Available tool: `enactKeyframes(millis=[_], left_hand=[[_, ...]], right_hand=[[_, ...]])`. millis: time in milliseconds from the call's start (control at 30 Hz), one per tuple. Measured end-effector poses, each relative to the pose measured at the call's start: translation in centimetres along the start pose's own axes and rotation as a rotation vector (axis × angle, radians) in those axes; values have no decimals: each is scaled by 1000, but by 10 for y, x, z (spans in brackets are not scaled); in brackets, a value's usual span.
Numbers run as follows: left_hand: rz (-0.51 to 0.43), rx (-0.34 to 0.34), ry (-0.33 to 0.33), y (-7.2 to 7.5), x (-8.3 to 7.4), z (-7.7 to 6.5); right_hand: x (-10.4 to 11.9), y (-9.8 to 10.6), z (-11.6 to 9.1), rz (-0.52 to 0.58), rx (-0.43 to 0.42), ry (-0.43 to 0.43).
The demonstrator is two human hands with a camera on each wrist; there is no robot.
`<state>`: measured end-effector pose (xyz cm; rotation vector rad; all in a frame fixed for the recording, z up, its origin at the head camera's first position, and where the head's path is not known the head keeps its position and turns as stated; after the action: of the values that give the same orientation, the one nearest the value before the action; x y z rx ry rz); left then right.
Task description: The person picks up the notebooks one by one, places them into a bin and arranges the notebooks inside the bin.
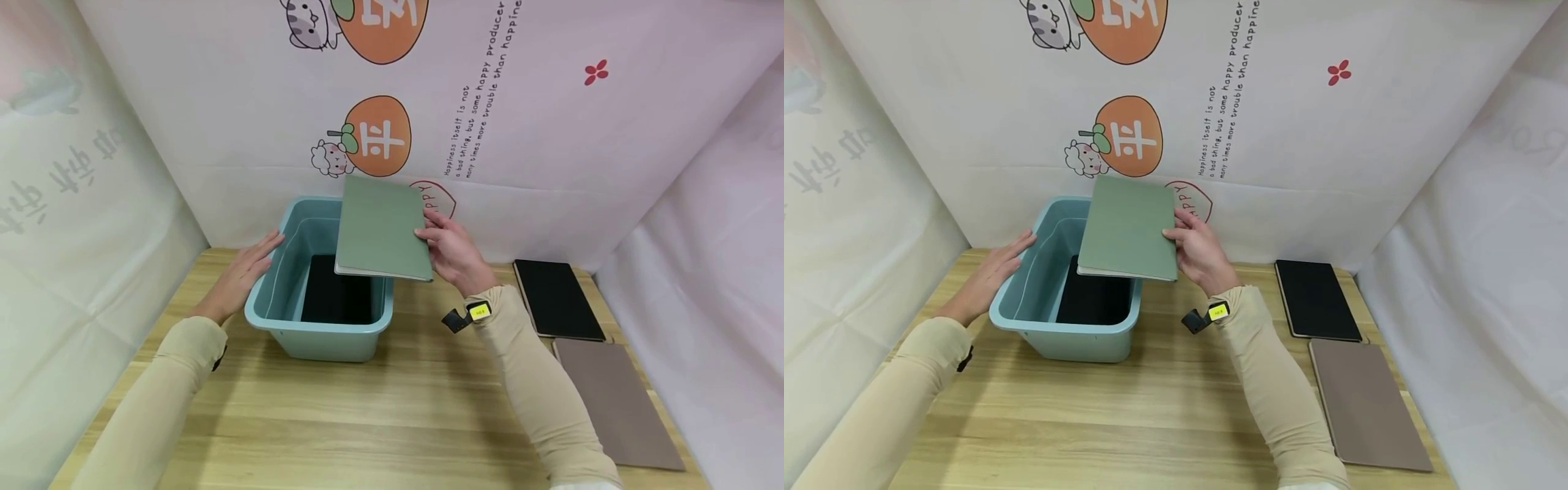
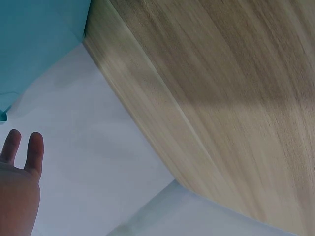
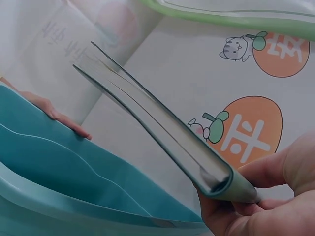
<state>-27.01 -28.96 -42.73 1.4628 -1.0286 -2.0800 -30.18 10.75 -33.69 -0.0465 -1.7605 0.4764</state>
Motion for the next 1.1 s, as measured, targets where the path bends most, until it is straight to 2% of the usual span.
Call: enactKeyframes(millis=[400, 667, 1100], left_hand=[[1, 6, 13, -1, 1, 3], [-4, 4, -3, -1, 4, 2], [5, -6, -6, 0, 6, 1]], right_hand=[[-7, -13, 7, 41, 21, -23], [-11, -27, 12, 66, 37, -21], [-22, -49, 20, 111, 23, -20]])
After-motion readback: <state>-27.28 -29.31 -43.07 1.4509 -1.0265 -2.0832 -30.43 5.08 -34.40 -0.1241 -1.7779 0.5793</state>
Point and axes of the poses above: each hand's wrist, its own z-axis towards the middle knuckle, its own y-axis out of the back of the hand, x = y × z, the point moved 1 cm from there along z, towards the middle knuckle, and after that the axes turned 4 degrees about x, right-handed, at the moved point
